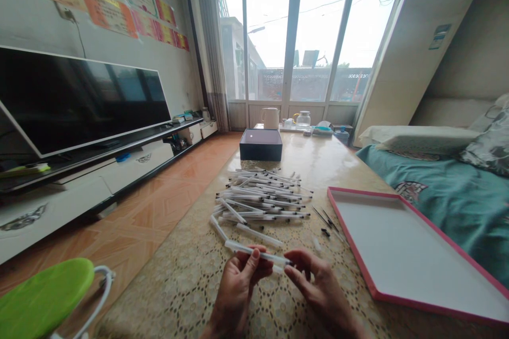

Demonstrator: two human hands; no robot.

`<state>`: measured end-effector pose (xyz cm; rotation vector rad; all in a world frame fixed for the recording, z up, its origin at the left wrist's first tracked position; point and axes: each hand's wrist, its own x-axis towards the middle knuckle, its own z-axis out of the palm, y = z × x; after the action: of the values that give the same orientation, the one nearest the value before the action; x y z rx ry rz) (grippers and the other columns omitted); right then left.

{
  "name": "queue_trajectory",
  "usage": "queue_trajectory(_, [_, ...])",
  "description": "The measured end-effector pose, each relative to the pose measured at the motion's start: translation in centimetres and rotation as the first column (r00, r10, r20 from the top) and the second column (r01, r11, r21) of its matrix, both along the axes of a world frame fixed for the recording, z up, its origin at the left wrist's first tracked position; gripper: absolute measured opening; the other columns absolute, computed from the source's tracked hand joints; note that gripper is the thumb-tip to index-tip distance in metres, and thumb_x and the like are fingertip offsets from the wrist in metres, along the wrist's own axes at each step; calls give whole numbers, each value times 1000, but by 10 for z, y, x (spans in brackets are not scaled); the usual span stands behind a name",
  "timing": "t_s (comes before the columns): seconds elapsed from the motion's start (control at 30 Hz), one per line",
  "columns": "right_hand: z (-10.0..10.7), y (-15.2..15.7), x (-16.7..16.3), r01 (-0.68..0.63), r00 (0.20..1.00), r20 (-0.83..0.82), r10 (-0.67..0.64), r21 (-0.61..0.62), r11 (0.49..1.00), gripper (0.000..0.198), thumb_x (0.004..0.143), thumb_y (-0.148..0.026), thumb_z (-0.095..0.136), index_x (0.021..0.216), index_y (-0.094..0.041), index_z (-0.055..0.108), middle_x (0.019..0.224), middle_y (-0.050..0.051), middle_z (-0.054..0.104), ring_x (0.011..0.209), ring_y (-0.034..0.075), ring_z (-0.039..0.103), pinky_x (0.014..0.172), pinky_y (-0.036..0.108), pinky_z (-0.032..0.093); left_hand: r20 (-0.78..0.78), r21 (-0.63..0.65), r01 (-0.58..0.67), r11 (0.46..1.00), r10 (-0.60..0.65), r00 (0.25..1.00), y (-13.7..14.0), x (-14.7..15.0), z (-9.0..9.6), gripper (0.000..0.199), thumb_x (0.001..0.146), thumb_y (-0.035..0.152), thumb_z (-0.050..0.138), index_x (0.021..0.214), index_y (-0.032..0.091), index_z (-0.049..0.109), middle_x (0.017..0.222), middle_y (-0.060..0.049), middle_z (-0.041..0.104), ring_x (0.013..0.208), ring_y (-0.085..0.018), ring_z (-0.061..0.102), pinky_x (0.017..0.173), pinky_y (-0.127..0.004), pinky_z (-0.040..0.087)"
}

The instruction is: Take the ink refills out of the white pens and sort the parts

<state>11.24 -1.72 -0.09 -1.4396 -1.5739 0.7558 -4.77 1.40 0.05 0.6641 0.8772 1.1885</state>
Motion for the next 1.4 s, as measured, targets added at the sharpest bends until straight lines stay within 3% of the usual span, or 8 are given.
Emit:
queue_trajectory(0.13, [-8, 1, -1, -1, 1000, -9, 0, -23, 1000, 52, 90, -51, 31, 61, -17, 57, 52, 0, 53, 51, 12, 48, 51, 23, 34, -18, 10, -14, 1000, 14, 1000, -2, 1, 2, 26, 59, 33, 78, 73, 12, 70, 64, -6, 70, 59, -16, 65, 61, -27, 53])
queue_trajectory(0.4, [-9, 0, 4, -3, 1000, 29, 3, -5, 1000, 35, 85, -44, 47, 64, -17, 57, 59, 0, 59, 58, 14, 51, 55, 23, 37, -13, -25, -4, 1000, 3, 1000, -3, 1, 4, 29, 57, 34, 79, 73, 12, 70, 62, -5, 70, 57, -16, 64, 60, -26, 52])
queue_trajectory(0.5, [-6, -1, 3, 3, 1000, 19, -3, 36, 999, 27, 82, -43, 54, 76, -19, 62, 67, 1, 63, 63, 15, 54, 60, 24, 38, -16, -20, -7, 1000, 7, 1000, -4, 0, 4, 29, 57, 35, 79, 73, 12, 70, 63, -6, 70, 58, -16, 65, 61, -26, 52])
queue_trajectory(0.67, [-12, -2, 0, 30, 996, 83, -31, 24, 999, 49, 91, -47, 31, 62, -18, 59, 52, -1, 53, 53, 14, 49, 53, 23, 34, -4, -13, 15, 1000, -15, 1000, -5, -1, 0, 26, 60, 32, 78, 74, 12, 71, 64, -6, 71, 60, -16, 65, 62, -26, 53])
queue_trajectory(0.87, [-9, -1, 1, -7, 997, 73, 6, 20, 1000, 30, 85, -44, 48, 77, -18, 59, 66, 0, 58, 63, 15, 52, 58, 23, 37, 0, 1, 5, 1000, -5, 1000, -3, -2, -4, 23, 64, 30, 76, 76, 12, 70, 66, -6, 71, 61, -15, 65, 62, -25, 53])
queue_trajectory(1.03, [-13, 0, 1, 3, 998, 61, -4, 14, 1000, 49, 92, -47, 31, 62, -18, 57, 55, 0, 53, 56, 14, 49, 55, 23, 34, 6, -3, 16, 1000, -16, 1000, -4, -1, -2, 23, 63, 30, 76, 75, 12, 70, 64, -6, 71, 59, -15, 65, 61, -25, 53])
queue_trajectory(1.2, [-16, 2, 3, -2, 1000, 20, 2, 14, 1000, 39, 88, -49, 40, 70, -17, 56, 60, -1, 53, 57, 13, 48, 54, 22, 35, -8, -2, 6, 1000, -6, 1000, -3, -1, -2, 25, 61, 31, 78, 75, 11, 71, 64, -6, 70, 57, -15, 64, 60, -25, 54])
queue_trajectory(1.4, [-15, 1, 3, -16, 999, 29, 17, -23, 1000, 48, 91, -47, 32, 65, -16, 59, 56, -1, 53, 55, 13, 49, 55, 23, 35, -20, -3, -13, 1000, 13, 1000, -3, -1, -3, 27, 61, 31, 78, 76, 11, 70, 65, -6, 71, 59, -16, 65, 61, -26, 54])
